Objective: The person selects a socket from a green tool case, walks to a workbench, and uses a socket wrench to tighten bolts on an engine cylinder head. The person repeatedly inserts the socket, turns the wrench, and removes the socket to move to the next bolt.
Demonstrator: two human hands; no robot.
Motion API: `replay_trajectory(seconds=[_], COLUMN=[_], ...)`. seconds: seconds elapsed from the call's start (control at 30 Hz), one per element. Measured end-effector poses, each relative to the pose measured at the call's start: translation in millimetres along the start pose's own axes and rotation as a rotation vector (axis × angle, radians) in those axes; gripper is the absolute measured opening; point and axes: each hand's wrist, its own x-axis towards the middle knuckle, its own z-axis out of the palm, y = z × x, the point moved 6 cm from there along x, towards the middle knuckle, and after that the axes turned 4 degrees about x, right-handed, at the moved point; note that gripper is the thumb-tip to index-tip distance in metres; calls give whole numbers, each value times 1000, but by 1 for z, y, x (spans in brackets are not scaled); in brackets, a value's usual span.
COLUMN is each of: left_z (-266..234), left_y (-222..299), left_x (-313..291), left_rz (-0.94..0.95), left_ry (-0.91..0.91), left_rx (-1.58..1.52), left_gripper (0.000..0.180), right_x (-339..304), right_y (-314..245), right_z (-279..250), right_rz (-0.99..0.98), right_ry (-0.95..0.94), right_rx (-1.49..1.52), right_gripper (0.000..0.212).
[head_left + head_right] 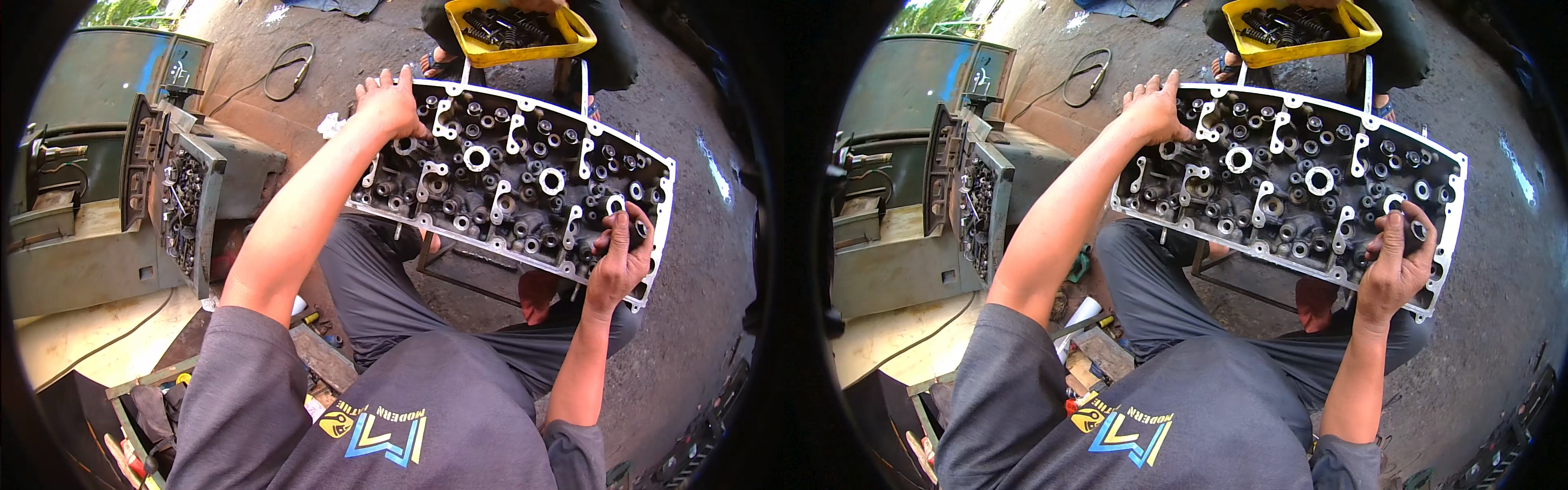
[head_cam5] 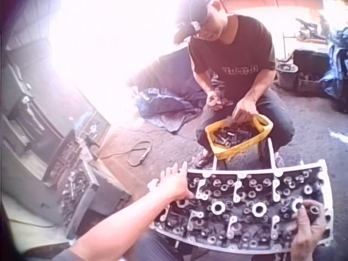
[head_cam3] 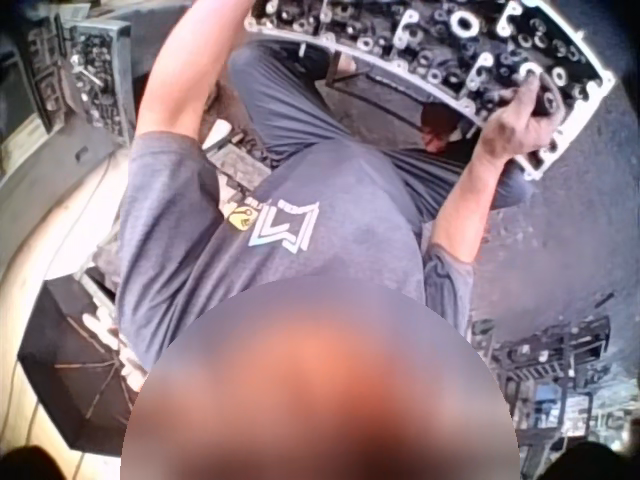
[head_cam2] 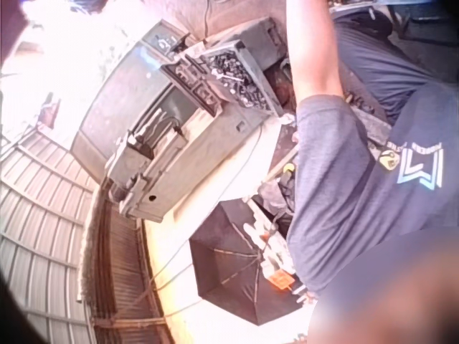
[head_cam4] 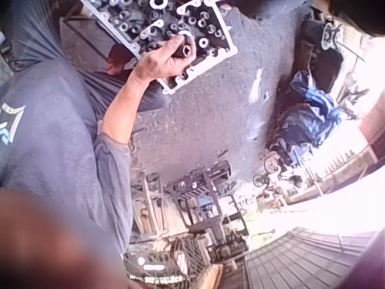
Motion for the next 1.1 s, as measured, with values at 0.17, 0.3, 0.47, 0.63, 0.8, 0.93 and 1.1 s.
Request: replay_trajectory(seconds=[0.17, 0.3, 0.47, 0.63, 0.8, 0.93, 1.1], left_z=[0, 8, 14, 13, 2, -35, 35], left_y=[6, 3, 3, 4, 5, -25, -6], left_x=[11, 14, 17, 17, 14, -60, -212], left_rz=[125, 98, 104, 66, 91, 275, 352], left_ry=[31, 12, 27, 30, -19, 536, -239], left_rx=[27, -56, -111, -100, -57, -451, -1867], left_gripper=[135, 135, 123, 111, 96, 73, 63], right_x=[-3, -7, -6, -9, -8, -6, -60], right_y=[1, 1, -1, 0, 3, -18, -55], right_z=[6, 8, 11, 11, 6, 20, 93], right_rz=[5, -9, 2, -8, 8, 64, 294], right_ry=[-48, -70, -70, -105, -79, -131, -580], right_rx=[-69, -125, -188, -230, -203, -155, -288], right_gripper=[21, 22, 23, 21, 19, 26, 46])
